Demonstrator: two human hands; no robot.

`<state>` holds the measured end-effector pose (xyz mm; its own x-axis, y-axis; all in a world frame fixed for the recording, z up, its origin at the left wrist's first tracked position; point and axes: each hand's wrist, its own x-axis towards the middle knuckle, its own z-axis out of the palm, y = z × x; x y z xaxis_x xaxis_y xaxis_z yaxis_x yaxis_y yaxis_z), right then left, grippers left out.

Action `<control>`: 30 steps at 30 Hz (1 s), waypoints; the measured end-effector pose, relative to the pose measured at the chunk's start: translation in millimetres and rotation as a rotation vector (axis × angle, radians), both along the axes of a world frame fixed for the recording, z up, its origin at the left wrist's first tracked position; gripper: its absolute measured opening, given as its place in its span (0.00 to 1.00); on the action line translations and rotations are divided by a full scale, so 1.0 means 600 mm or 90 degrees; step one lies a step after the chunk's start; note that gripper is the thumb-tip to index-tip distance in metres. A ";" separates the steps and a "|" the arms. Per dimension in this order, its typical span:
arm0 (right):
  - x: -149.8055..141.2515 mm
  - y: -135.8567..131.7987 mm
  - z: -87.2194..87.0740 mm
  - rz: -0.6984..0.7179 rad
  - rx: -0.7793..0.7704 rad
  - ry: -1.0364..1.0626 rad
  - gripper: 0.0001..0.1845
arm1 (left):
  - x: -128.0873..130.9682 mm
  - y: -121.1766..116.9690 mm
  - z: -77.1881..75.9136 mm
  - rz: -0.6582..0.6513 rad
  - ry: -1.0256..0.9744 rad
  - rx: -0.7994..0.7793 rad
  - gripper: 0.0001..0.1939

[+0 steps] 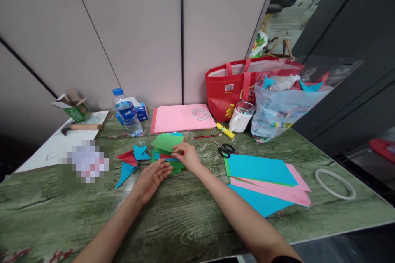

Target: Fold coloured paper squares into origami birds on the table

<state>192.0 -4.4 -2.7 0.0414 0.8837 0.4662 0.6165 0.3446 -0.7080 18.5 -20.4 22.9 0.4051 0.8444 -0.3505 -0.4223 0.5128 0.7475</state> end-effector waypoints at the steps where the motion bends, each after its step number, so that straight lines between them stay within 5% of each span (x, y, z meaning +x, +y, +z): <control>1: 0.002 -0.005 0.008 -0.004 0.000 0.015 0.04 | 0.000 -0.001 -0.001 -0.004 -0.004 0.011 0.16; 4: 0.009 -0.036 0.041 0.017 0.006 0.045 0.03 | 0.000 -0.007 0.000 -0.018 -0.027 0.051 0.26; 8: 0.013 -0.093 0.075 0.207 -0.065 0.068 0.02 | 0.003 -0.015 0.010 -0.011 -0.058 0.129 0.37; 14: 0.014 -0.123 0.057 0.211 -0.173 0.185 0.01 | 0.009 -0.022 0.016 0.005 -0.035 0.138 0.43; 20: 0.014 -0.119 0.039 0.111 -0.103 0.135 0.06 | 0.017 -0.020 0.009 0.058 0.005 0.105 0.34; 25: 0.003 -0.122 0.037 0.086 -0.174 0.210 0.32 | 0.023 -0.024 0.007 0.074 0.063 0.104 0.25; 30: -0.005 -0.122 0.025 0.089 -0.218 0.191 0.20 | 0.023 -0.028 0.005 0.037 0.099 0.120 0.21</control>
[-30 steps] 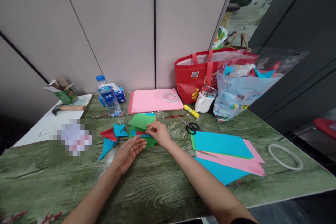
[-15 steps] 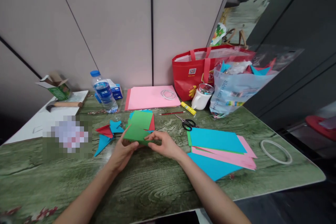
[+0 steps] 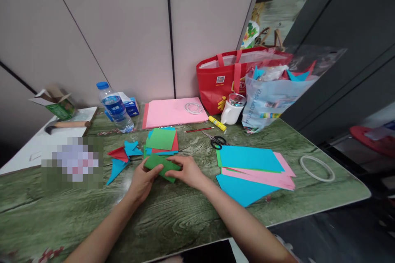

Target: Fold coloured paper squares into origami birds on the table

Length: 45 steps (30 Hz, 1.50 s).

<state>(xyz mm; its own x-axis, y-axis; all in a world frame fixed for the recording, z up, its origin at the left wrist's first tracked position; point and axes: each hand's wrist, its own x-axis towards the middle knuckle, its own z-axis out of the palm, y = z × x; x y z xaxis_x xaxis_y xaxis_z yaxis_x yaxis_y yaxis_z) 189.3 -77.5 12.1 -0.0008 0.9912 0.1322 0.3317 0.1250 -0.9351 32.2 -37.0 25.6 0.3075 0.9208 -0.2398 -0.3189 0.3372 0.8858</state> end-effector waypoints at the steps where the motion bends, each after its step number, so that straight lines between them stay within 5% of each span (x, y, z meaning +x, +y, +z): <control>1: 0.000 0.000 -0.002 -0.004 0.005 -0.004 0.18 | -0.001 0.000 0.000 -0.008 -0.001 0.003 0.21; 8: 0.004 0.001 -0.006 -0.009 -0.016 0.020 0.11 | -0.008 0.006 0.000 0.009 0.005 0.017 0.19; 45: 0.005 -0.001 -0.003 -0.006 -0.029 0.071 0.13 | -0.011 0.005 -0.010 0.056 0.055 0.086 0.18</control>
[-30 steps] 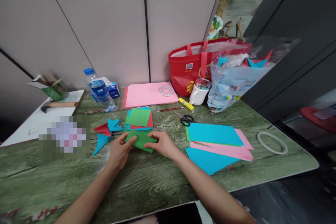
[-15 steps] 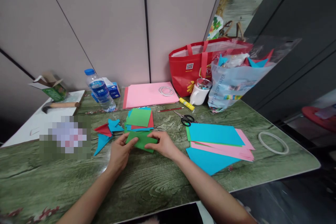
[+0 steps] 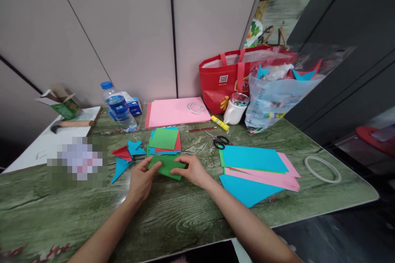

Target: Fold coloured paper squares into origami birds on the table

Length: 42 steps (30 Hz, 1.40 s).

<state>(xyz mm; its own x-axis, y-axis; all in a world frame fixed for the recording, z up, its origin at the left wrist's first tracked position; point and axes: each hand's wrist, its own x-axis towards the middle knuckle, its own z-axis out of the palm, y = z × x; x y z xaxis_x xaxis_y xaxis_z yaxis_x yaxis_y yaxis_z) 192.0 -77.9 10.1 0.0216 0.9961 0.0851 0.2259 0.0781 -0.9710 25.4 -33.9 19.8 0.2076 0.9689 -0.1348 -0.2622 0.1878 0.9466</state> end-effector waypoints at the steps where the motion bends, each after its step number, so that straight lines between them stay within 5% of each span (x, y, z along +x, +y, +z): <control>1: 0.000 0.000 0.000 0.002 0.001 -0.002 0.13 | 0.000 0.000 -0.001 0.000 -0.004 -0.004 0.18; 42: 0.003 -0.001 0.005 -0.029 0.028 -0.084 0.12 | 0.004 -0.004 0.001 0.000 -0.050 -0.039 0.18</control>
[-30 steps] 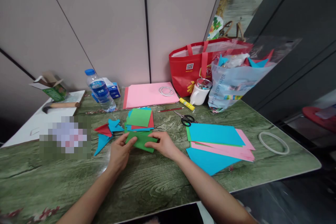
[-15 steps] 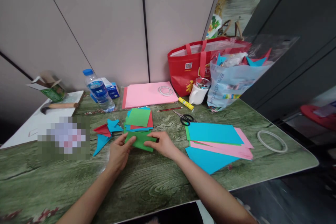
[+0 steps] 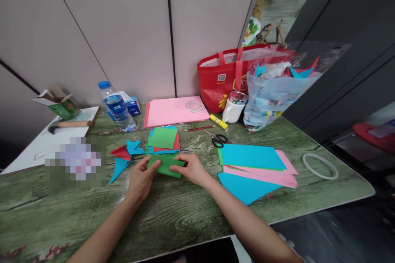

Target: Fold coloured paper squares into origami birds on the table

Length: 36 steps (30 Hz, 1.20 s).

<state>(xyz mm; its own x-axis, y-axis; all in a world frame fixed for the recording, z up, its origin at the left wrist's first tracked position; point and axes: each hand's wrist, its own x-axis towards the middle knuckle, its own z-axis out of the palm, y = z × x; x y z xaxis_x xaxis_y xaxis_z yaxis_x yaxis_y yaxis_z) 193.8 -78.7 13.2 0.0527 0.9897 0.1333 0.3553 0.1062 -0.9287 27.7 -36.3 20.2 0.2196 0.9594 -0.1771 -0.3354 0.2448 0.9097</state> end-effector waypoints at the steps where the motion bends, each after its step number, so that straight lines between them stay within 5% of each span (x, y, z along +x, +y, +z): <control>1: 0.000 0.000 0.000 0.000 0.004 0.000 0.11 | 0.000 0.000 0.000 0.001 0.004 0.001 0.18; 13: -0.007 -0.004 0.005 0.019 0.031 -0.103 0.05 | 0.002 -0.004 -0.003 0.007 0.071 0.014 0.18; 26: -0.010 -0.004 0.003 0.023 0.064 -0.098 0.17 | 0.004 -0.012 0.002 -0.050 0.106 0.019 0.16; 31: -0.005 -0.005 0.003 0.023 0.069 -0.110 0.18 | 0.002 -0.009 0.004 -0.090 0.115 0.022 0.17; 36: 0.003 -0.003 0.001 0.046 0.075 -0.125 0.18 | -0.004 -0.006 0.022 -0.186 0.113 0.138 0.21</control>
<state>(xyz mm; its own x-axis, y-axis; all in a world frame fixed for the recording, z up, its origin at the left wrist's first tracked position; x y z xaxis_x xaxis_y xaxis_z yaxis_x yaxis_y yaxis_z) 195.8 -80.3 13.8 -0.0560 0.9670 0.2484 0.5153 0.2411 -0.8224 25.0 -39.9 33.5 0.4728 0.8803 -0.0376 -0.1128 0.1027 0.9883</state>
